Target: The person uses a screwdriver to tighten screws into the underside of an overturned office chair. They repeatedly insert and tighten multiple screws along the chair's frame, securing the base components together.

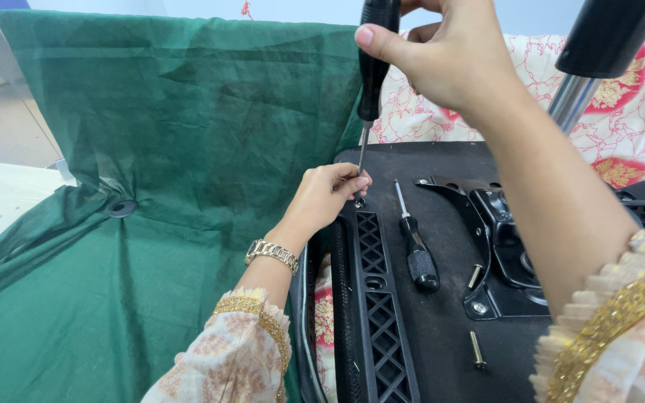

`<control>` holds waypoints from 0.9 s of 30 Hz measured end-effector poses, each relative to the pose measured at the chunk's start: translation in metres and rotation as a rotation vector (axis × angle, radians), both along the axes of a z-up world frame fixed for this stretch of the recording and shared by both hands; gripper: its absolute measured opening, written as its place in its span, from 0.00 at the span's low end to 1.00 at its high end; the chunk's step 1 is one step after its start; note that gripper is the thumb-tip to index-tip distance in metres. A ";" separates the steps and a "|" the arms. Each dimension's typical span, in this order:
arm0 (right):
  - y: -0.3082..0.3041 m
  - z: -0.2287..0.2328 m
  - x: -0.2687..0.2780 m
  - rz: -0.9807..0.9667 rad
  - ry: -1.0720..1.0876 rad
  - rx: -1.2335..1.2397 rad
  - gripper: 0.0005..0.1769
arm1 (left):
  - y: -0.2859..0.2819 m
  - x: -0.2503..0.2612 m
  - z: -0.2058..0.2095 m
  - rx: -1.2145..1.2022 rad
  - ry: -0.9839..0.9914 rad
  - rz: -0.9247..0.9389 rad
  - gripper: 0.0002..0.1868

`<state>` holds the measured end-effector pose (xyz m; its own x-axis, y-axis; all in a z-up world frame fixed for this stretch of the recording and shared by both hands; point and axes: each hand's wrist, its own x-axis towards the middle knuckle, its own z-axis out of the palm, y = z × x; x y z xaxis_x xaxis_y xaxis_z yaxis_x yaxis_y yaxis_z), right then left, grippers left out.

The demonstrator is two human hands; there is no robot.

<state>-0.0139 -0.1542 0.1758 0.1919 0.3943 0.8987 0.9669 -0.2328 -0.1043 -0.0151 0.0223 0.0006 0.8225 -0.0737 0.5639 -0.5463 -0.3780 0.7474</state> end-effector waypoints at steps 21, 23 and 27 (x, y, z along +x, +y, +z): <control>-0.018 0.006 0.004 0.136 0.485 0.119 0.11 | -0.006 0.007 0.002 0.116 -0.022 0.141 0.13; -0.019 0.001 0.008 0.109 0.435 0.208 0.13 | -0.007 0.007 0.000 0.096 -0.030 0.127 0.13; -0.020 0.001 0.015 0.067 0.376 0.148 0.13 | -0.006 0.005 -0.008 0.045 -0.089 0.152 0.13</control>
